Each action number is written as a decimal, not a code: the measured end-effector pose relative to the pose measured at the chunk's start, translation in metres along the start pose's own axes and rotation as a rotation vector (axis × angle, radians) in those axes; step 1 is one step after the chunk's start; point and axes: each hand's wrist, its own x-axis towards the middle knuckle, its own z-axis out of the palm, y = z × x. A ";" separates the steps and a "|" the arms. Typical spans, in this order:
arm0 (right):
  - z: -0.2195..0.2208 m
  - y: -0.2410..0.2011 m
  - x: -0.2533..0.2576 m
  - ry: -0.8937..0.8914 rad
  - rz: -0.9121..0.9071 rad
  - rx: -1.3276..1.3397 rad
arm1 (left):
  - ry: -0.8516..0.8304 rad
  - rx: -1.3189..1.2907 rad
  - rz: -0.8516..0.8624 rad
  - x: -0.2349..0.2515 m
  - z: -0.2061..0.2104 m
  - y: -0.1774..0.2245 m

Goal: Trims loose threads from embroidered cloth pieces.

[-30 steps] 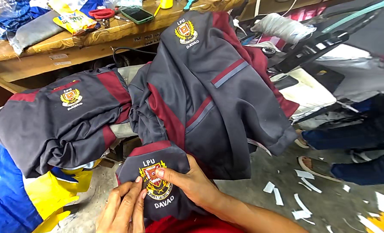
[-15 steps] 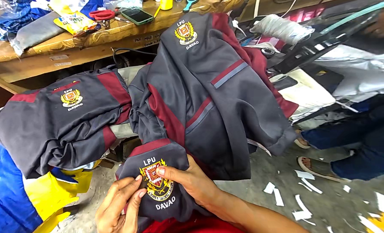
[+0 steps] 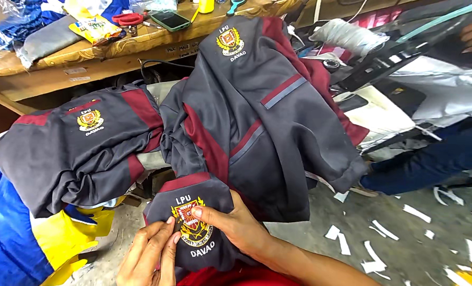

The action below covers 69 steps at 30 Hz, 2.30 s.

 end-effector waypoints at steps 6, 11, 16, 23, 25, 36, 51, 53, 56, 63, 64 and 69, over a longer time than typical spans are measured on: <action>-0.004 0.000 0.003 -0.014 0.096 0.047 | 0.010 -0.131 0.031 -0.001 0.006 -0.016; -0.003 -0.001 0.003 -0.003 0.128 0.055 | -0.024 -0.086 0.073 0.002 0.001 -0.019; -0.001 0.004 0.000 0.006 0.045 0.028 | -0.009 -0.108 0.005 0.000 0.001 -0.012; 0.000 0.005 -0.002 -0.002 -0.009 -0.012 | -0.008 0.021 0.007 -0.001 -0.002 -0.002; 0.000 0.005 -0.002 0.000 -0.002 -0.009 | -0.014 0.038 0.006 -0.001 -0.003 -0.001; -0.001 0.002 -0.003 0.004 0.059 -0.012 | 0.016 -0.070 0.015 -0.003 0.003 -0.008; -0.005 0.004 -0.001 -0.037 0.079 -0.018 | -0.070 -0.113 0.002 0.002 -0.005 -0.014; -0.004 0.005 -0.002 -0.043 0.028 -0.043 | -0.076 -0.122 0.001 0.002 -0.004 -0.015; -0.001 0.007 -0.005 -0.036 -0.082 -0.136 | -0.062 -0.126 -0.038 0.001 -0.002 -0.012; -0.002 0.006 -0.002 -0.048 0.050 -0.008 | -0.051 -0.322 -0.129 -0.003 0.001 -0.016; -0.002 0.005 -0.001 -0.047 0.075 0.015 | -0.058 -0.373 -0.152 -0.002 0.001 -0.016; -0.003 0.003 0.000 -0.003 0.114 0.059 | -0.013 -0.337 -0.152 -0.001 0.001 -0.012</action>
